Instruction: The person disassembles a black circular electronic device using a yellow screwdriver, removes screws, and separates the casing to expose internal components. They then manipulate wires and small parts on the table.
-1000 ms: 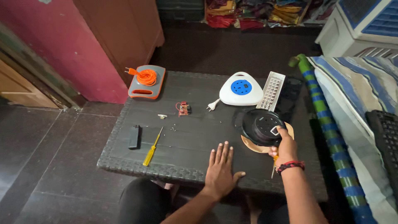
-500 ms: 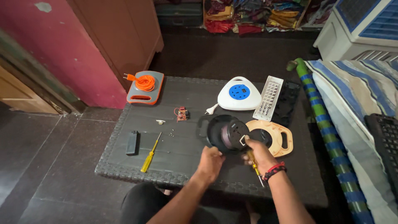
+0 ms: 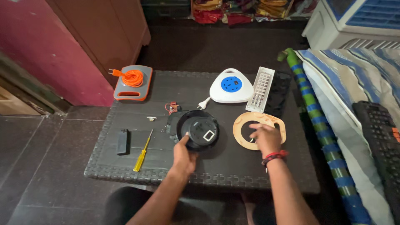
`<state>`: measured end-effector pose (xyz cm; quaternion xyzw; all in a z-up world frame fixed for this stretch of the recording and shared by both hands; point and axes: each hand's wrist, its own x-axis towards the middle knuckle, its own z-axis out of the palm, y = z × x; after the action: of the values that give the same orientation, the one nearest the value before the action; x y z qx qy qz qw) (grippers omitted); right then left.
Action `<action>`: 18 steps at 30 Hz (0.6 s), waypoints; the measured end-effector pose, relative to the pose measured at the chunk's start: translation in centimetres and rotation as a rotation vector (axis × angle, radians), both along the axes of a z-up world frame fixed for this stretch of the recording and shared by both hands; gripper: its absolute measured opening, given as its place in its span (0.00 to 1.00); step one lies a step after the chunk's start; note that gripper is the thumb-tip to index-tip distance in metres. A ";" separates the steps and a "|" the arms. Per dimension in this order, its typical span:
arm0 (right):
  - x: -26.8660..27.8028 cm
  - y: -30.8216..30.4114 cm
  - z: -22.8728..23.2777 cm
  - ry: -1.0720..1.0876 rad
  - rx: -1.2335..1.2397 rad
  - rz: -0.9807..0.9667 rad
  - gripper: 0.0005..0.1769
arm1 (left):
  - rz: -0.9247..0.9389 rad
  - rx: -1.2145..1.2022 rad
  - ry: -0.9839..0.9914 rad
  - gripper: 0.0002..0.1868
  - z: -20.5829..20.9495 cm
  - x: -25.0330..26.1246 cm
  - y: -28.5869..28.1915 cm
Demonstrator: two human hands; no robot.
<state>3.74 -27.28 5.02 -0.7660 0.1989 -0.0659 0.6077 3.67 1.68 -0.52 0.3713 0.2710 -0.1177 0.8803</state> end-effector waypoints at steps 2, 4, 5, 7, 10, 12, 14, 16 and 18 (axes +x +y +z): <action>0.5 -3.4 -1.2 0.060 0.443 -0.040 0.16 | 0.043 -0.055 -0.002 0.18 0.0 0.0 0.5; 0.3 -4.9 -2.0 0.105 0.409 -0.099 0.14 | 0.079 -0.080 0.001 0.17 0.4 -0.1 1.0; 0.2 -5.2 -1.8 0.123 0.392 -0.127 0.14 | 0.091 -0.078 0.003 0.17 0.6 -0.1 1.3; -0.7 -5.0 -0.8 0.156 0.355 -0.102 0.15 | 0.090 -0.071 0.005 0.18 0.8 -0.1 1.7; -1.1 -2.6 1.7 0.257 0.322 0.074 0.23 | 0.013 -0.031 -0.002 0.20 0.6 -0.6 1.8; -1.4 -0.3 3.1 0.328 0.316 0.212 0.28 | -0.089 0.029 -0.006 0.23 0.8 -0.9 1.3; -2.0 2.0 3.5 0.379 0.324 0.322 0.32 | -0.177 0.037 0.002 0.26 1.6 -1.4 0.2; -2.1 3.5 3.5 0.348 0.341 0.332 0.32 | -0.256 0.002 -0.007 0.29 2.9 -2.2 -1.8; -1.8 4.4 3.0 0.299 0.328 0.283 0.31 | -0.315 -0.070 -0.034 0.32 4.4 -3.0 -4.0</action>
<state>1.90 -22.91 8.00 -0.6785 0.1855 0.1669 0.6909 0.72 -2.29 3.89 0.3802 0.1901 -0.2573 0.8678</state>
